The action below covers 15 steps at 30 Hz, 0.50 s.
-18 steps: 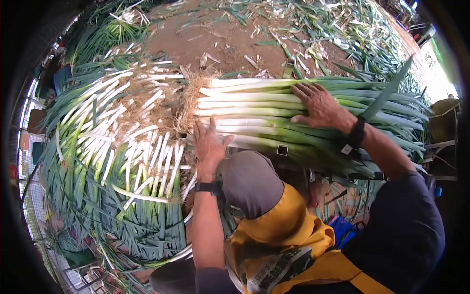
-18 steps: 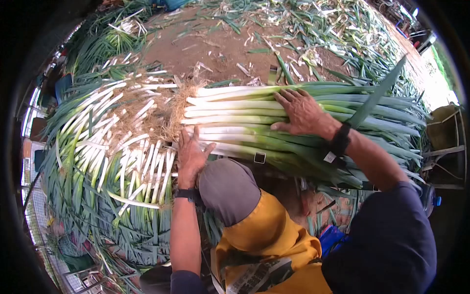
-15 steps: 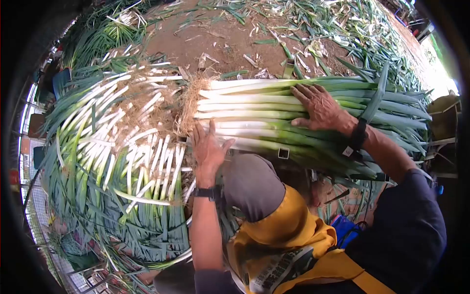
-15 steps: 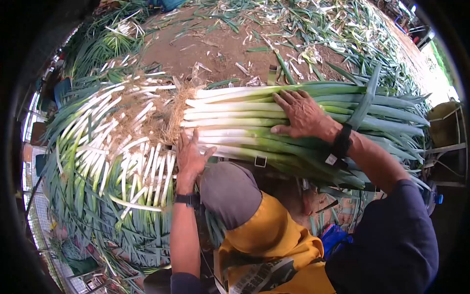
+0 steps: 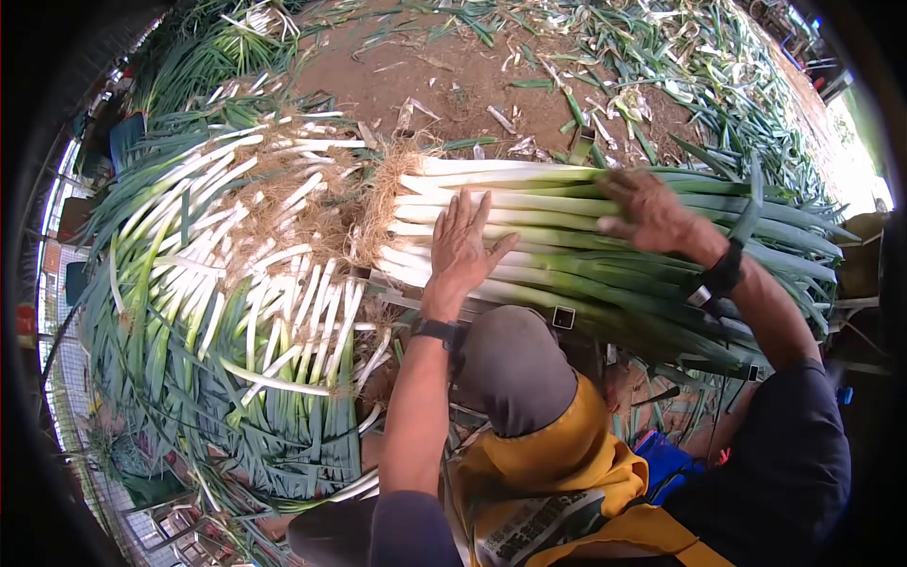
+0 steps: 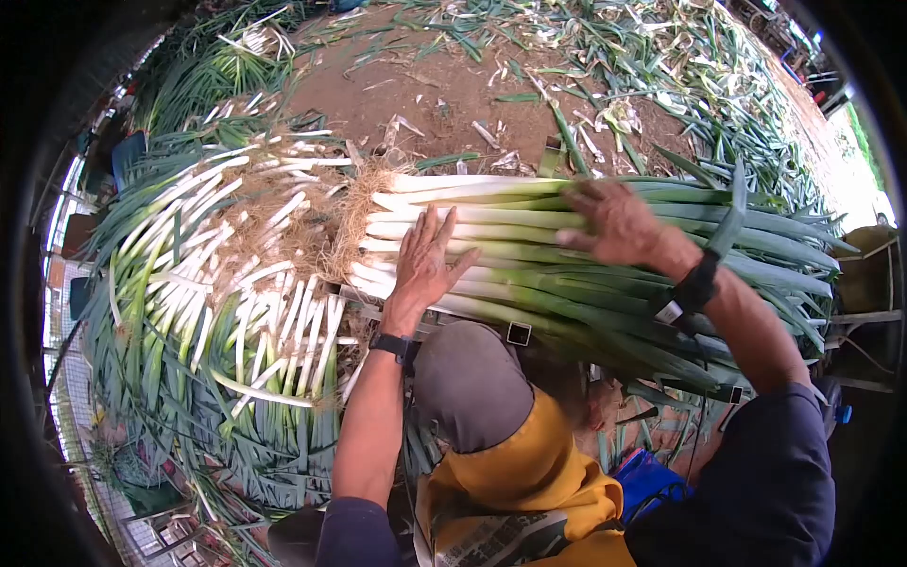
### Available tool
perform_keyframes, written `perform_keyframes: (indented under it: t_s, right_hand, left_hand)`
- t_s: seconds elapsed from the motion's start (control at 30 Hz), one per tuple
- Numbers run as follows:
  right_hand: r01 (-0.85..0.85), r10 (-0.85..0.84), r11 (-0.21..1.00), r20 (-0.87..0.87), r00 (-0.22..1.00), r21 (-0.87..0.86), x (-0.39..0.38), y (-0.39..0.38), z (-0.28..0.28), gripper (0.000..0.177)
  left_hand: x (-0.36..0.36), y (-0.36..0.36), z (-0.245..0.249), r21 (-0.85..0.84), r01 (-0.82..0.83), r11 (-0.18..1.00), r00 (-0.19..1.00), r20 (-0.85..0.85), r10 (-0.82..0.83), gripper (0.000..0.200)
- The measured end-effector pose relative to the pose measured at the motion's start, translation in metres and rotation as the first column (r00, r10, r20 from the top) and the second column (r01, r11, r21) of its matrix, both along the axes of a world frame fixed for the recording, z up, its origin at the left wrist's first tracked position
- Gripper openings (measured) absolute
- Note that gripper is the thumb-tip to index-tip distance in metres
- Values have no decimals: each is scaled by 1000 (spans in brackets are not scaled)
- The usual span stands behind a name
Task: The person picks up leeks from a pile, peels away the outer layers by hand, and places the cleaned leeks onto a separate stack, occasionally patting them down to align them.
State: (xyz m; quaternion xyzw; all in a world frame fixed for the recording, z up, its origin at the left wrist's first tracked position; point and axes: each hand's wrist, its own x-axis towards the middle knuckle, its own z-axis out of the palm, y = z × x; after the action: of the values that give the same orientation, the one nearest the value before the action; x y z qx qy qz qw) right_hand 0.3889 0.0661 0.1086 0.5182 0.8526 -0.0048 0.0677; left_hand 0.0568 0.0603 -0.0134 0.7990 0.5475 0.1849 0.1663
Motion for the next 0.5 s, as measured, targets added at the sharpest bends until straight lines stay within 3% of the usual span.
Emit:
perform_keyframes:
  t_s: [0.1,0.13,0.23,0.27,0.4,0.5]
  right_hand:
    - [285,-279,956,78,957,-74,35,21,38,81]
    - [348,-363,902,-13,932,-255,47,18,35,75]
    - [237,-236,967,-24,971,88,34,-23,23,70]
    - [304,-304,953,-33,952,12,27,-26,28,63]
    - [203,-190,967,-91,978,155,37,-6,11,53]
    - [266,-258,963,-136,957,47,29,-22,18,50]
  left_hand:
    - [3,5,3,18,-16,1000,999,28,15,90]
    - [3,5,0,25,-16,1000,999,32,15,90]
    - [2,7,1,31,-14,999,1000,18,13,90]
    - [3,6,1,23,-10,1000,1000,4,10,91]
    - [8,12,5,5,-12,1000,999,-32,12,90]
    - [5,5,1,30,-6,1000,1000,13,6,90]
